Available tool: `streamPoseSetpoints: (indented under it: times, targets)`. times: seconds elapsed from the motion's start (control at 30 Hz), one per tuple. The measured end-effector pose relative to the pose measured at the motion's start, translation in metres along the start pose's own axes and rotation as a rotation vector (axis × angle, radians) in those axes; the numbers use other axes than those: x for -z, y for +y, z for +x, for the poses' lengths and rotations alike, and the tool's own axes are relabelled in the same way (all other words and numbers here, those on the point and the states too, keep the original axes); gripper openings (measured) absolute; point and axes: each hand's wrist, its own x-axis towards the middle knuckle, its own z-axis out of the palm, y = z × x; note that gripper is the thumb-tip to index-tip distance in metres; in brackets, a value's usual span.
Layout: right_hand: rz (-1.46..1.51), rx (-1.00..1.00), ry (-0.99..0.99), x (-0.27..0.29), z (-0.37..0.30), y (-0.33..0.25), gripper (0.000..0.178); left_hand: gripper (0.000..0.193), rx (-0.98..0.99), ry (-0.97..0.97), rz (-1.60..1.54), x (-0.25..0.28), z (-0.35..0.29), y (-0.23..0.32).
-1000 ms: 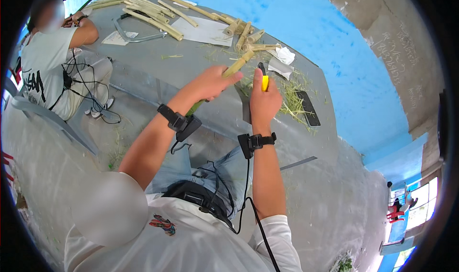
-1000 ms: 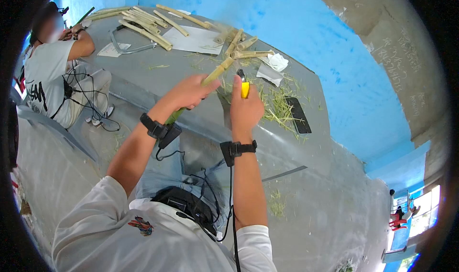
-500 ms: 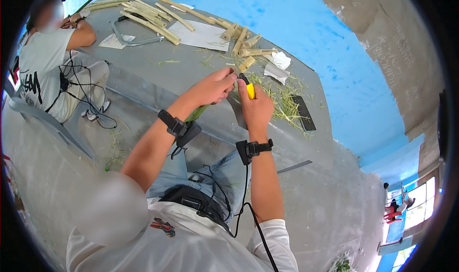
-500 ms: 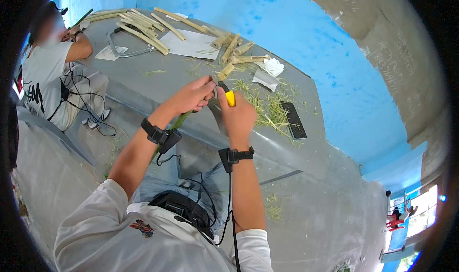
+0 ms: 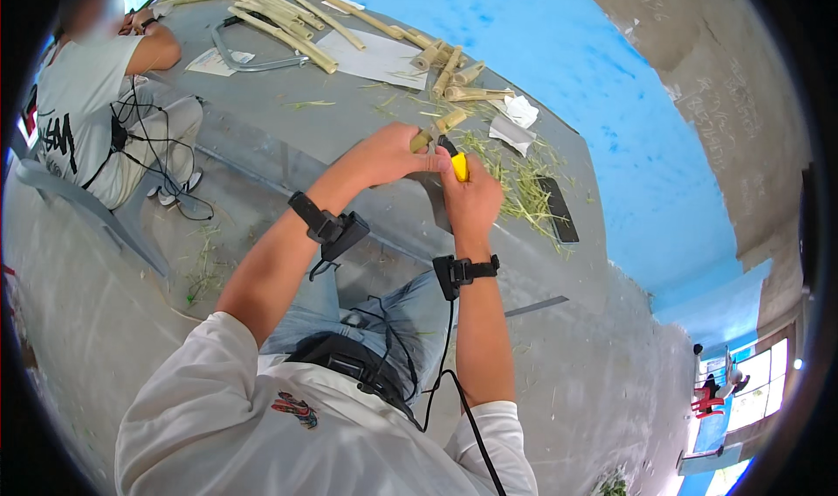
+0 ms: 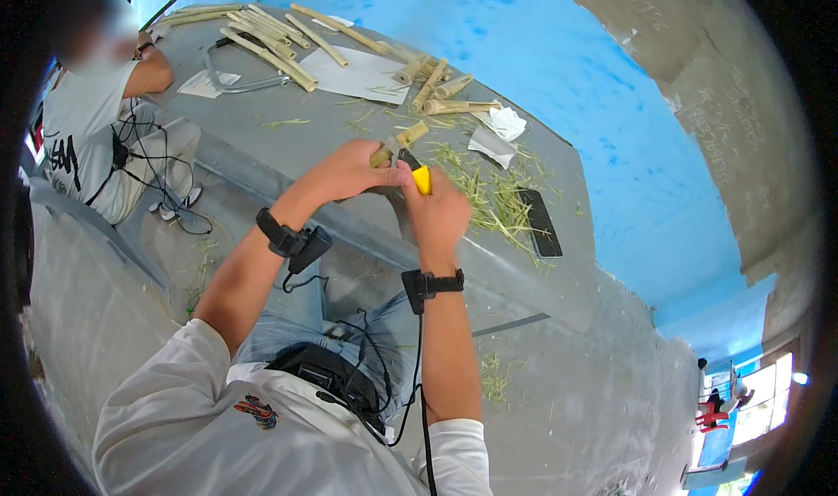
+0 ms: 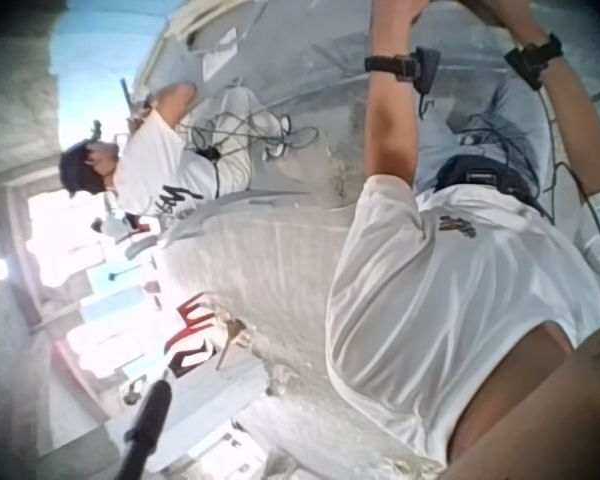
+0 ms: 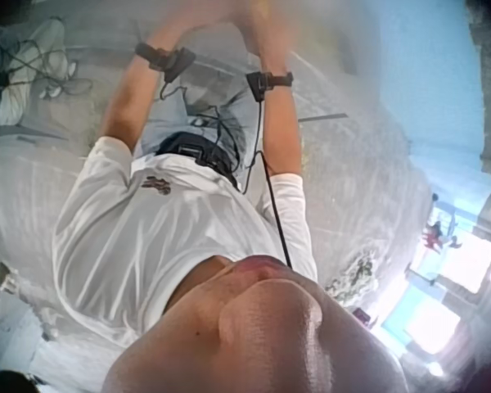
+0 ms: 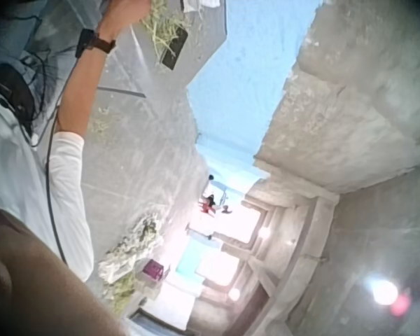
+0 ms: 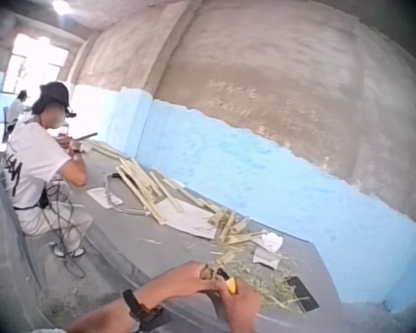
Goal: Scraping the outer nodes or surface of a bamboo stalk using a utility knife while seated.
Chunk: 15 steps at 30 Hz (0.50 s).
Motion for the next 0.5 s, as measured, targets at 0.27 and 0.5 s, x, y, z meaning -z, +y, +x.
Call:
streamPoseSetpoints:
  times: [0.27,0.5]
  targets:
    - [0.014,-0.152,0.088,0.001,0.011,-0.004,0.057,0.071,0.103,0.208,0.127,-0.011,-0.009,0.027]
    - [0.023,-0.254,0.117,0.002,0.008,-0.012,0.057,0.075,0.104,0.165,0.111,-0.005,-0.008,0.027]
